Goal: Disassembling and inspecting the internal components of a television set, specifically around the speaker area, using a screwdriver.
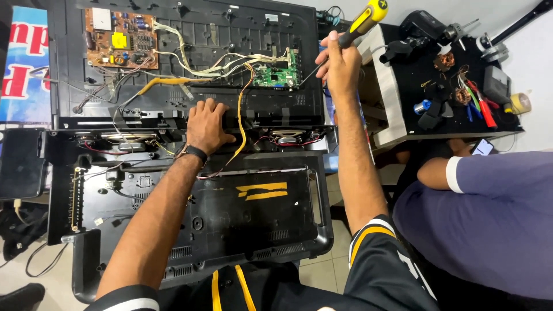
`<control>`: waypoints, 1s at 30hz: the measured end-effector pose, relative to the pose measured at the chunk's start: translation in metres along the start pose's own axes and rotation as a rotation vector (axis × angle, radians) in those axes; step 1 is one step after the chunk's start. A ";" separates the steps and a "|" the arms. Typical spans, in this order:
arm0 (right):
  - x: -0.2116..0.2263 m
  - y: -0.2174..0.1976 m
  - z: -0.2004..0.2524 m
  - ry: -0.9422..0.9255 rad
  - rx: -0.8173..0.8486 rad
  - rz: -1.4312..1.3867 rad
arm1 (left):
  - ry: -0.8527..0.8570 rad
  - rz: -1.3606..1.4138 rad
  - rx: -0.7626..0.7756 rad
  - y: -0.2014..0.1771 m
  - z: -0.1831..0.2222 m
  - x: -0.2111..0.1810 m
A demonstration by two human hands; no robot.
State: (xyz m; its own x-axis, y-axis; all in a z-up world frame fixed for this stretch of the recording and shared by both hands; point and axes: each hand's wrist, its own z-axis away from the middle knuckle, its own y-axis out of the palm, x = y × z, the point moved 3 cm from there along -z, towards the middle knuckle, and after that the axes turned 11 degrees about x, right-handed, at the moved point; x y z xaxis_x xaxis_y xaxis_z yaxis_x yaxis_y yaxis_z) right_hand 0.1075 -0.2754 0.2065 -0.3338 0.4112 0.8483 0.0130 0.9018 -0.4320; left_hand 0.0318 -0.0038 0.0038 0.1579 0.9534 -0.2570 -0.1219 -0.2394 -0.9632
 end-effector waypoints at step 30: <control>-0.070 -0.087 -0.079 -0.413 -0.489 -0.169 | 0.007 0.032 -0.017 -0.001 0.001 0.001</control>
State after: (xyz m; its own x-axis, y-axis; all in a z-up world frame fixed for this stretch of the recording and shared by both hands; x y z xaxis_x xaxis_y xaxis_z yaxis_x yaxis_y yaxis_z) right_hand 0.2043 -0.3725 0.2091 -0.7012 0.2614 0.6633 0.3224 0.9461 -0.0319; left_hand 0.0311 -0.0028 0.0042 0.1612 0.9438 -0.2885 -0.1102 -0.2733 -0.9556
